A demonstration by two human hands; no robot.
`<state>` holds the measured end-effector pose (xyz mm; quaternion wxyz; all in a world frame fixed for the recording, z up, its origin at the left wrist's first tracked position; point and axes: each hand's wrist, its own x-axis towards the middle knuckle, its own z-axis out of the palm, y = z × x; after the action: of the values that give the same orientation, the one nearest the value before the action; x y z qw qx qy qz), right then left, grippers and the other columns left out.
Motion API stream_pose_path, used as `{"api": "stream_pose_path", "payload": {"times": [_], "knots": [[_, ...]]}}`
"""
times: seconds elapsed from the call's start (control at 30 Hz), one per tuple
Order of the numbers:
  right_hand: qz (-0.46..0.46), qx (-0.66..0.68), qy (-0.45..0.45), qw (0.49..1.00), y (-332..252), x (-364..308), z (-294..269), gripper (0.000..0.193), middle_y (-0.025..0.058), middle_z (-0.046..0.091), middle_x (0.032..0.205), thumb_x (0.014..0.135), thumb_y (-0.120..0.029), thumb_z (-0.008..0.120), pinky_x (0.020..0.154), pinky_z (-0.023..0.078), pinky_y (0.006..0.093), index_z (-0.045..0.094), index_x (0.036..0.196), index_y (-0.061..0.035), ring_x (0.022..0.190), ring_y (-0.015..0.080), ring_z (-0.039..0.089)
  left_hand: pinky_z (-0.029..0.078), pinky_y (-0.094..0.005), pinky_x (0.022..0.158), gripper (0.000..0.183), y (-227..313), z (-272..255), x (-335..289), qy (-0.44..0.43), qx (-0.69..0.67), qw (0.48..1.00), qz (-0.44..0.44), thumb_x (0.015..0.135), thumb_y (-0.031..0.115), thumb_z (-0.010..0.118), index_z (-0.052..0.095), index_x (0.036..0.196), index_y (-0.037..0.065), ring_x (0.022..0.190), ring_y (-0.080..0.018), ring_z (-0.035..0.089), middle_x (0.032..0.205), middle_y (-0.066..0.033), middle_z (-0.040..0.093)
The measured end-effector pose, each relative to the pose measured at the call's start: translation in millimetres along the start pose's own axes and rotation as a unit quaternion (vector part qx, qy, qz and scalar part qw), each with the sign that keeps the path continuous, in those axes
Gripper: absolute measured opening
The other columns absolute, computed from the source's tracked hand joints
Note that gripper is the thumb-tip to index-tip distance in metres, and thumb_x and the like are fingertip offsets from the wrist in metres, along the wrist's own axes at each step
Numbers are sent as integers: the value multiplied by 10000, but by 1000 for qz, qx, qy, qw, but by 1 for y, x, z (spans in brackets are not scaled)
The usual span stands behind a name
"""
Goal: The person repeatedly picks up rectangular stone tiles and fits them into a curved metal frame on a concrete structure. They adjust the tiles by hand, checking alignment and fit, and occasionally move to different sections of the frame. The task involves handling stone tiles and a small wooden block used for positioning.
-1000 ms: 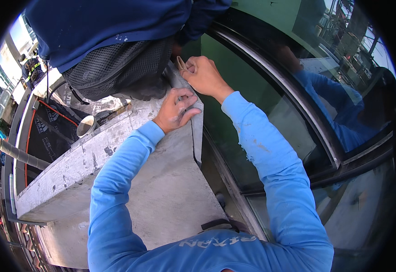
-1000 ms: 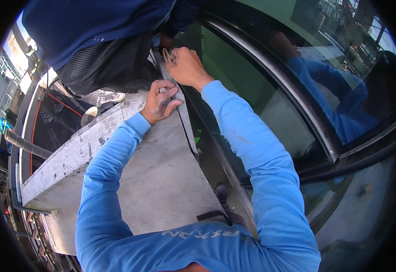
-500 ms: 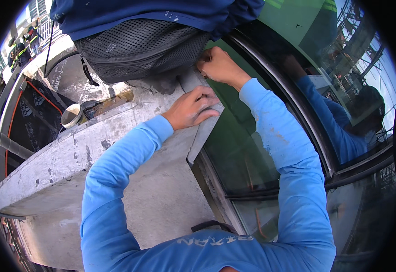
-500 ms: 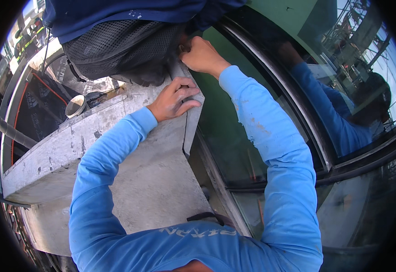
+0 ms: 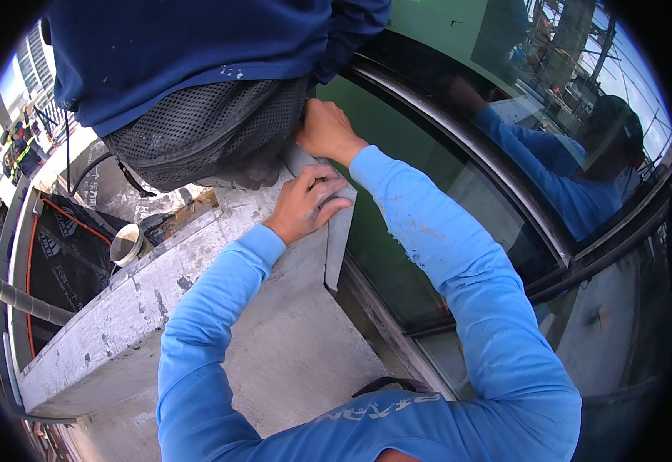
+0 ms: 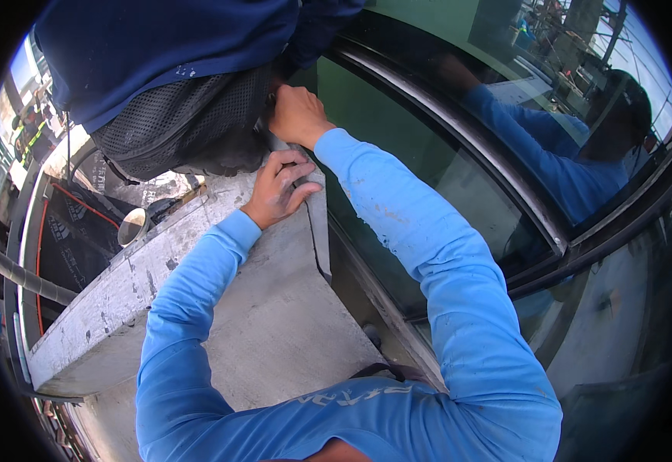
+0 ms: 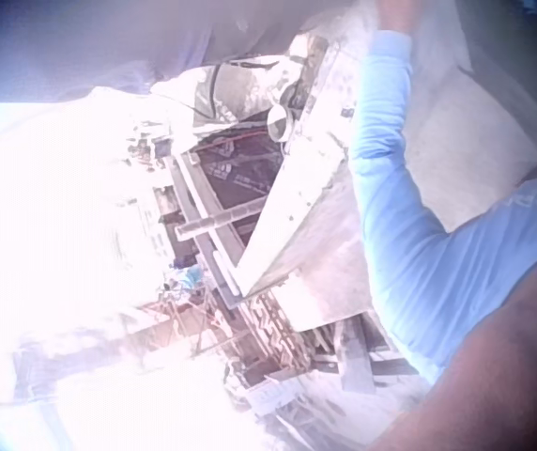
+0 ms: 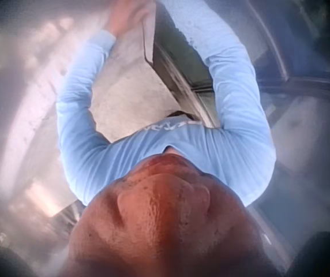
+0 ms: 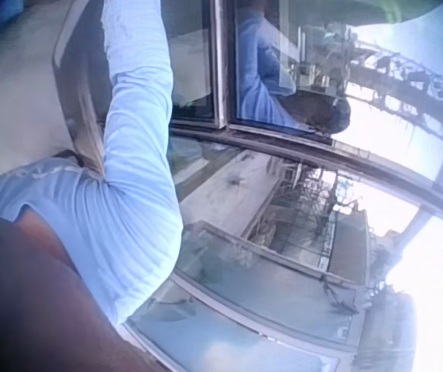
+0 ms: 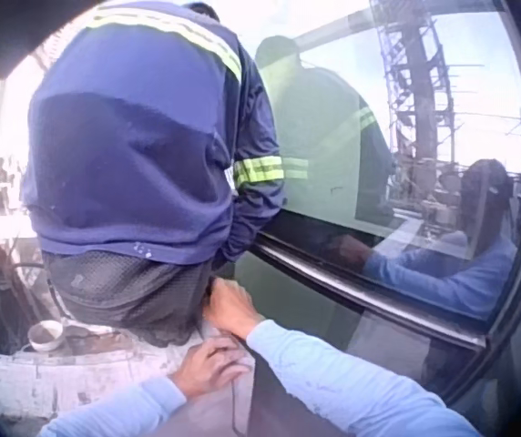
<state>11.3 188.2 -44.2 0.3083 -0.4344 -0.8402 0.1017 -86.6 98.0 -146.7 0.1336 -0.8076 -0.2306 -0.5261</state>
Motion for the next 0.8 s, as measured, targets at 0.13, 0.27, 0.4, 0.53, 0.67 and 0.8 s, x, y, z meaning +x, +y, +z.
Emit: {"api": "stream_pose_path", "payload": {"times": [0.13, 0.27, 0.4, 0.53, 0.67, 0.8], "knots": [[-45, 15, 59, 997, 5, 7, 11, 276, 327, 705, 959, 782, -142, 692, 873, 549, 553, 708, 975, 55, 967, 522, 673, 581, -383, 665, 435, -3, -1, 4, 11, -1, 1000, 17, 770, 184, 892, 668, 1124, 66, 818, -297, 689, 1111, -111, 584], [-67, -7, 18, 998, 3, 10, 13, 312, 317, 710, 963, 774, -169, 708, 870, 554, 549, 704, 1005, 41, 969, 519, 677, 563, -412, 816, 427, -1, -5, -7, -14, 3, 1000, -19, 774, 194, 882, 672, 1128, 79, 941, -297, 684, 1128, -98, 599], [-58, -18, -4, 998, 16, 17, 6, 315, 294, 722, 973, 772, -200, 713, 861, 564, 536, 713, 1011, 6, 972, 503, 685, 377, -489, 994, 389, 10, -3, 5, -21, 115, 993, 15, 809, 292, 838, 684, 1130, 135, 1043, -262, 597, 1147, -61, 636], [-77, -48, -58, 994, 6, 22, -1, 323, 262, 735, 1041, 756, -152, 699, 888, 572, 498, 737, 1042, -7, 1017, 434, 714, 441, -447, 848, 263, 5, -2, 28, -67, 69, 994, 59, 810, 226, 820, 663, 984, 108, 896, -282, 588, 993, -67, 618], [-78, -26, -52, 995, 7, 19, -4, 311, 266, 733, 1035, 740, -143, 709, 883, 575, 490, 746, 1017, -6, 1005, 427, 719, 469, -416, 668, 178, -9, 5, 46, -129, 4, 988, 86, 792, 168, 757, 602, 782, 81, 739, -298, 571, 816, -73, 555], [-103, -7, -38, 994, 19, 21, -9, 273, 298, 718, 954, 717, -141, 730, 825, 577, 511, 717, 924, 37, 945, 470, 708, 413, -396, 549, 252, -16, 22, 53, -88, -37, 989, 112, 784, 268, 694, 558, 699, 73, 609, -273, 517, 717, -79, 503]]}}
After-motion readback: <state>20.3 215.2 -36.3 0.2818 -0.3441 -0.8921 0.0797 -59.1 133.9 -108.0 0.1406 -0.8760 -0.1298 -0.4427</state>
